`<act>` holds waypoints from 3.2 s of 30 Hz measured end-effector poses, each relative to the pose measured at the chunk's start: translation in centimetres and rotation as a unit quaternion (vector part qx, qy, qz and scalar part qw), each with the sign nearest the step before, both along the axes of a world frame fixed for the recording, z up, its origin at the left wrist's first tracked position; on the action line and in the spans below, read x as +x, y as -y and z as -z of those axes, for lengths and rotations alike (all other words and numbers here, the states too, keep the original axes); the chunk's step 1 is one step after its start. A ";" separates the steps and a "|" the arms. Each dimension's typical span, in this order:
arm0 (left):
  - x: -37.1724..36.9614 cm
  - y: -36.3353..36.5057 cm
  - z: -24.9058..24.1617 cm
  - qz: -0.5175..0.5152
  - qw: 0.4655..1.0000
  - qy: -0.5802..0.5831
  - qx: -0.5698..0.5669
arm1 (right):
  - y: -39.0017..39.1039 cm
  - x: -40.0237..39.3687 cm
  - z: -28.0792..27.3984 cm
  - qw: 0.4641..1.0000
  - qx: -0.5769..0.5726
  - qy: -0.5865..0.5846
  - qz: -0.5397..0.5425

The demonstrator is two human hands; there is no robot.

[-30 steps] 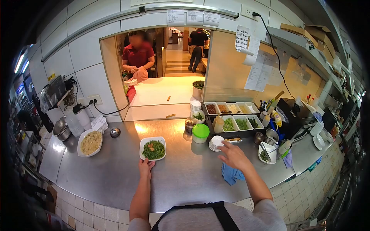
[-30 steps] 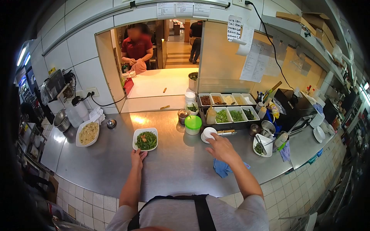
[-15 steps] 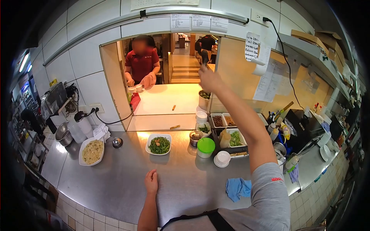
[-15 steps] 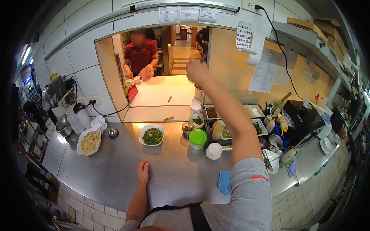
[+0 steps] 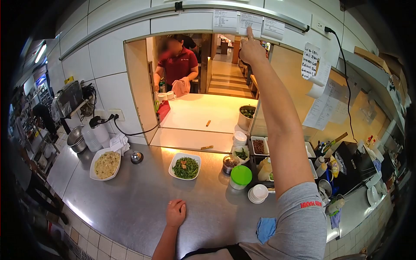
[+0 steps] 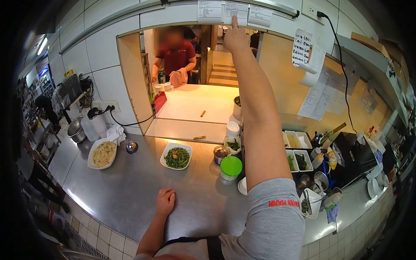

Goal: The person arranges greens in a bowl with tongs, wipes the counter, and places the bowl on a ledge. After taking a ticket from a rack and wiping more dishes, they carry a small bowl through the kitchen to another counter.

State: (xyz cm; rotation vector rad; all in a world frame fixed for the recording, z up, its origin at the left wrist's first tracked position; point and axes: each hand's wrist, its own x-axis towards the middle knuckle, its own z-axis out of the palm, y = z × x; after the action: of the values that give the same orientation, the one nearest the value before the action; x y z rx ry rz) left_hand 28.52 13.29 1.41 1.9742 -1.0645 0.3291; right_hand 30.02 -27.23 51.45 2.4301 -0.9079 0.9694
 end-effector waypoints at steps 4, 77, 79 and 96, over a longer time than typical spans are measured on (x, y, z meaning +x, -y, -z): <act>-1.8 -0.1 0.7 0.061 0.988 0.088 0.110 | 1.1 -0.2 0.3 1.000 -0.006 -0.023 0.006; 2.0 -14.5 -5.7 0.292 0.678 -0.672 -0.062 | -42.4 -15.9 39.7 0.860 0.174 -0.196 -0.438; 4.4 -14.2 -5.1 0.262 0.761 -0.594 0.002 | -42.4 -15.4 40.6 0.869 0.194 -0.178 -0.419; 7.3 -9.1 -6.4 0.411 0.615 -0.651 -0.172 | -42.4 -13.2 43.0 0.914 0.203 -0.189 -0.297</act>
State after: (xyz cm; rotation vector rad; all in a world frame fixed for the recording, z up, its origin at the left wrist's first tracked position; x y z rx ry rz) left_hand 35.82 22.36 7.85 0.7123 -0.6336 -1.1747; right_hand 16.79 15.12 8.41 3.1947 -0.2364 0.4577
